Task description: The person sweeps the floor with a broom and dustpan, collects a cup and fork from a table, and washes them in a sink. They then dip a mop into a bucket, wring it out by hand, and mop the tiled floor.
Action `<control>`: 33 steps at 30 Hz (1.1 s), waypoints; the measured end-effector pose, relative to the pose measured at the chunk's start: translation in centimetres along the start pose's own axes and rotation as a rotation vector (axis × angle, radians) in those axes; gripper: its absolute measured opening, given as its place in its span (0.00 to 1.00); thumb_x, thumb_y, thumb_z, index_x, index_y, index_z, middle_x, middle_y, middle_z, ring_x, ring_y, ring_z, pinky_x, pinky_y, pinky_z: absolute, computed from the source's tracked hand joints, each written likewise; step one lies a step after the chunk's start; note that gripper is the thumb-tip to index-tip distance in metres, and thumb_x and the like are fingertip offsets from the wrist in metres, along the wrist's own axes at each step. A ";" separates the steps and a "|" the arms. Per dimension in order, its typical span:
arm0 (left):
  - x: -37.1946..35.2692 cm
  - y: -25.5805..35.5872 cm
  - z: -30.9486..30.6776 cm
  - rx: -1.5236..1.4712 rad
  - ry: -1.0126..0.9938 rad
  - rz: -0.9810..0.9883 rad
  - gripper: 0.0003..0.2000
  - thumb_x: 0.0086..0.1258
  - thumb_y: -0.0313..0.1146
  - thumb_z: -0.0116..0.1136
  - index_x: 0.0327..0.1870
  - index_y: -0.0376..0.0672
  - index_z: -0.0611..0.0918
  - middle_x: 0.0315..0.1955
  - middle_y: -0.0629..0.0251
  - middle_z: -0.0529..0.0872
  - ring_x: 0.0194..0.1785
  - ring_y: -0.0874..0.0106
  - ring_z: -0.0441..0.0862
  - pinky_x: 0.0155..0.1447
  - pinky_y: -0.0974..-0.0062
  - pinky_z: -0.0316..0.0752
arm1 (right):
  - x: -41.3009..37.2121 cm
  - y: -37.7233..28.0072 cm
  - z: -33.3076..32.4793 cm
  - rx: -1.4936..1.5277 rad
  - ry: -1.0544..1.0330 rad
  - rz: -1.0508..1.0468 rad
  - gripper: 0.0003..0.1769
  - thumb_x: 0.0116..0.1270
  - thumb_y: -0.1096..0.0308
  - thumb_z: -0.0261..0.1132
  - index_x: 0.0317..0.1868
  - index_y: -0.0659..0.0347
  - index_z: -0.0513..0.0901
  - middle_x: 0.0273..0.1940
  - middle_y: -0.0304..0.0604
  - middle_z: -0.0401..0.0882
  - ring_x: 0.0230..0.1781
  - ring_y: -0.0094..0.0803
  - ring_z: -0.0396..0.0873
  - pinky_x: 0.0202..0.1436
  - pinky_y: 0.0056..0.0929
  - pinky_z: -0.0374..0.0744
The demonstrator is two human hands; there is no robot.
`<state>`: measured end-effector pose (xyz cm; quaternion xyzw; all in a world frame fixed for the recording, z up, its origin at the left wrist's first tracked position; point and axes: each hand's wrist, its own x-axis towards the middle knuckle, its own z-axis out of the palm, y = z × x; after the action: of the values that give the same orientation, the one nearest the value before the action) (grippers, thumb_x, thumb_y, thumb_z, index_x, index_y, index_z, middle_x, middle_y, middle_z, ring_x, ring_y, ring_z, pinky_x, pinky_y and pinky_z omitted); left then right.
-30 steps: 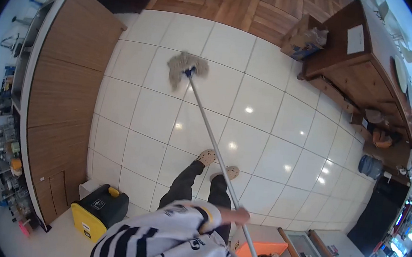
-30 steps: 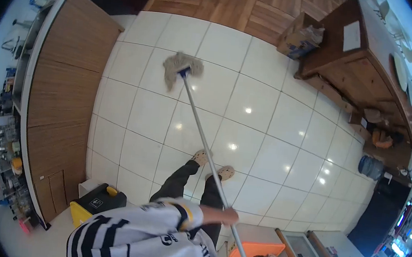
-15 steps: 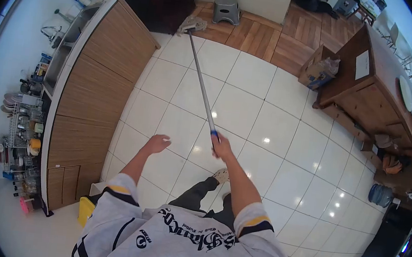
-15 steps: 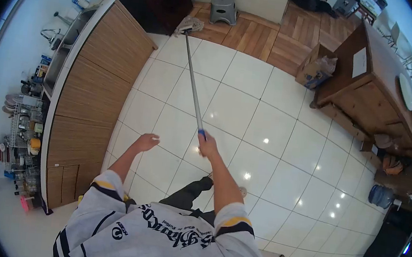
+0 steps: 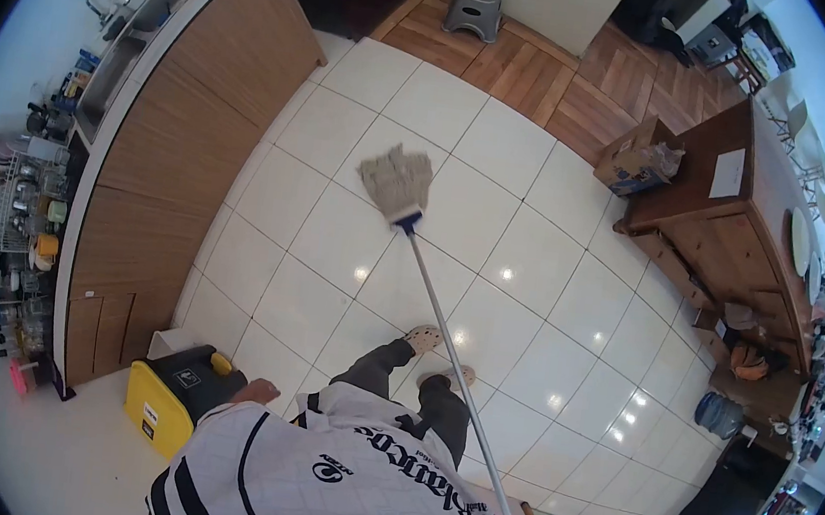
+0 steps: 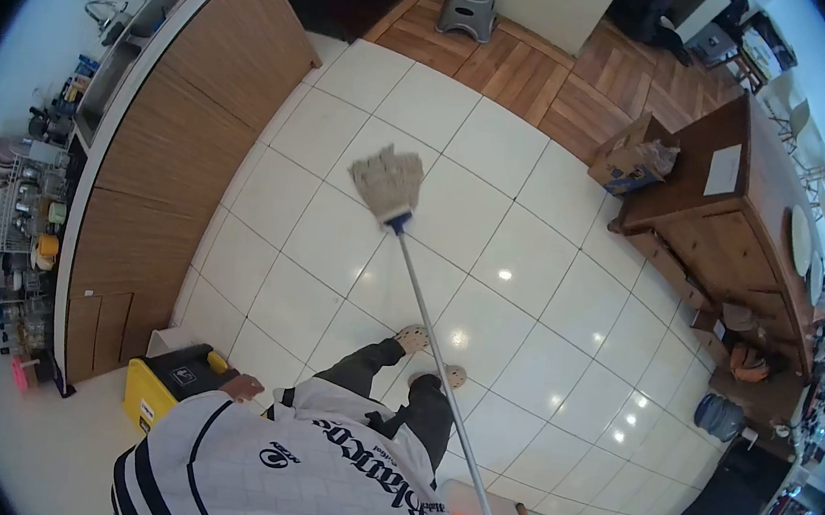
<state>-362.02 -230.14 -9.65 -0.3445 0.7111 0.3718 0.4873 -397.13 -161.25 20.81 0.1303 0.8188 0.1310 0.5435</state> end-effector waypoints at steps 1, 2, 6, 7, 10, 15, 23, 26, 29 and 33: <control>-0.6 -0.5 1.1 -0.101 -0.039 -0.045 0.13 0.63 0.43 0.54 0.43 0.48 0.80 0.34 0.67 0.82 0.37 0.69 0.80 0.35 0.65 0.76 | -0.9 1.2 -1.8 -0.040 0.034 0.057 0.28 0.63 0.55 0.59 0.60 0.58 0.67 0.42 0.51 0.80 0.42 0.36 0.81 0.44 0.34 0.78; -1.6 -0.4 1.8 -0.198 -0.074 -0.094 0.13 0.63 0.42 0.55 0.45 0.49 0.80 0.33 0.71 0.82 0.35 0.74 0.81 0.32 0.68 0.77 | -1.2 2.1 -3.5 -0.086 0.069 0.103 0.27 0.63 0.55 0.59 0.59 0.58 0.68 0.42 0.50 0.80 0.43 0.36 0.81 0.44 0.34 0.78; -3.0 0.5 0.8 -0.476 -0.037 -0.347 0.14 0.61 0.43 0.56 0.43 0.48 0.80 0.29 0.70 0.82 0.33 0.75 0.81 0.32 0.68 0.77 | 2.2 1.4 -9.4 -0.262 0.191 0.145 0.24 0.62 0.56 0.60 0.55 0.59 0.73 0.43 0.48 0.81 0.45 0.37 0.80 0.46 0.35 0.78; -2.3 0.4 0.2 -0.469 0.006 -0.361 0.13 0.61 0.43 0.56 0.42 0.47 0.80 0.28 0.70 0.81 0.32 0.75 0.81 0.31 0.69 0.77 | 4.6 -0.1 -10.2 -0.310 0.215 0.130 0.23 0.62 0.56 0.60 0.54 0.59 0.74 0.43 0.48 0.81 0.46 0.37 0.80 0.46 0.36 0.79; 0.9 -0.9 -0.6 -0.471 0.141 -0.166 0.16 0.62 0.46 0.50 0.39 0.44 0.82 0.27 0.58 0.84 0.25 0.65 0.81 0.32 0.62 0.78 | 14.6 -7.5 -9.9 -0.391 0.339 0.033 0.21 0.55 0.50 0.65 0.38 0.59 0.82 0.39 0.48 0.82 0.42 0.40 0.82 0.42 0.37 0.80; 5.0 6.2 -6.8 -0.380 0.504 -0.009 0.20 0.62 0.50 0.49 0.43 0.42 0.82 0.44 0.51 0.82 0.52 0.57 0.77 0.58 0.64 0.71 | 11.7 -34.0 -8.0 -0.131 0.446 -0.720 0.40 0.56 0.33 0.58 0.43 0.69 0.74 0.34 0.62 0.80 0.38 0.56 0.79 0.41 0.47 0.77; 13.6 28.5 -12.4 -0.309 0.761 0.211 0.33 0.57 0.42 0.59 0.64 0.44 0.64 0.58 0.42 0.69 0.64 0.51 0.64 0.65 0.56 0.62 | 0.4 -35.1 -9.0 0.008 0.451 -0.803 0.23 0.65 0.44 0.54 0.55 0.46 0.73 0.27 0.52 0.81 0.31 0.52 0.80 0.35 0.48 0.76; 6.9 40.2 -12.3 0.177 0.864 0.427 0.34 0.55 0.40 0.61 0.66 0.49 0.65 0.65 0.37 0.55 0.70 0.46 0.51 0.65 0.42 0.56 | -3.3 -24.3 -10.7 0.162 0.546 -0.661 0.20 0.58 0.48 0.63 0.48 0.47 0.79 0.27 0.46 0.82 0.29 0.45 0.81 0.33 0.40 0.76; 7.7 47.2 -6.3 0.334 0.415 0.830 0.20 0.54 0.35 0.59 0.51 0.48 0.79 0.46 0.47 0.78 0.57 0.53 0.72 0.58 0.43 0.63 | -11.7 -12.2 -12.1 0.430 0.591 -0.453 0.18 0.51 0.66 0.71 0.42 0.63 0.82 0.28 0.48 0.82 0.27 0.31 0.80 0.36 0.27 0.76; -2.8 55.0 7.2 0.422 -0.019 1.275 0.09 0.46 0.35 0.59 0.16 0.38 0.79 0.17 0.49 0.80 0.27 0.52 0.81 0.35 0.55 0.75 | -21.0 8.5 -5.7 0.605 0.911 -0.441 0.13 0.57 0.68 0.63 0.39 0.68 0.79 0.23 0.40 0.75 0.24 0.31 0.74 0.26 0.29 0.74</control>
<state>-404.94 -196.83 1.81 0.2491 0.8284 0.4430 0.2354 -393.96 -161.20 43.97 0.0370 0.9785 -0.1818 0.0900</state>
